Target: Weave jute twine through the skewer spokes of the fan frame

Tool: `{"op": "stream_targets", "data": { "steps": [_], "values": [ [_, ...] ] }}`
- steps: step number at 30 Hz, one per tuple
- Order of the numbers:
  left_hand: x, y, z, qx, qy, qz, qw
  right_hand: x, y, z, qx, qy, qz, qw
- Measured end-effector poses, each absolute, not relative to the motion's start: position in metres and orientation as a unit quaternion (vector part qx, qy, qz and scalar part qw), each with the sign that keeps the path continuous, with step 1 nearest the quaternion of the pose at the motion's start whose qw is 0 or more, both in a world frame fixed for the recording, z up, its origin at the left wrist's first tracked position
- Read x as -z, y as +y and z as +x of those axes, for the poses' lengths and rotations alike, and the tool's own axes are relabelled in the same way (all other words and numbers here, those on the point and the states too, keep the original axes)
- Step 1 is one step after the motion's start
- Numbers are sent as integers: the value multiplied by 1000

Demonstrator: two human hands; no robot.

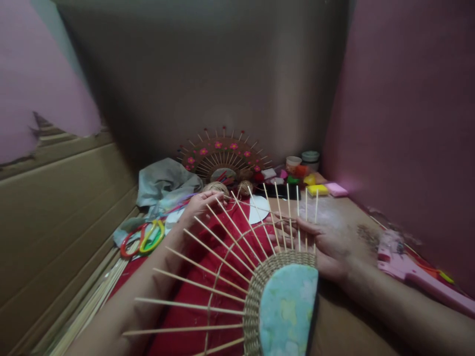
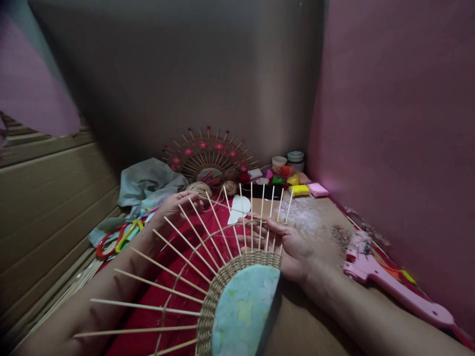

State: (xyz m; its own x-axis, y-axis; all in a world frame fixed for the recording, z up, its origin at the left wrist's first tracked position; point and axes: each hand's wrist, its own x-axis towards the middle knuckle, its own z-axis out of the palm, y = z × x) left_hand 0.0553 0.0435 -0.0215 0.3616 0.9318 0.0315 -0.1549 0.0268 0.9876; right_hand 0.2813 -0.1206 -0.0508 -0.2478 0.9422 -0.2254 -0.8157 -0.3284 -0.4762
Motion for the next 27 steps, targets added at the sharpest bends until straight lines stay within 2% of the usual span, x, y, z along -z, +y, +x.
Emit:
{"op": "stream_targets", "data": {
  "steps": [13,20,27],
  "values": [
    [11,32,56,-447,319,557,623,53,-122,283,-782,-127,-248,557],
    [15,35,57,-435,366,549,613,55,-121,283,-796,-132,-224,546],
    [18,36,61,-443,310,540,645,56,-122,285,-798,-116,-218,550]
  ]
}}
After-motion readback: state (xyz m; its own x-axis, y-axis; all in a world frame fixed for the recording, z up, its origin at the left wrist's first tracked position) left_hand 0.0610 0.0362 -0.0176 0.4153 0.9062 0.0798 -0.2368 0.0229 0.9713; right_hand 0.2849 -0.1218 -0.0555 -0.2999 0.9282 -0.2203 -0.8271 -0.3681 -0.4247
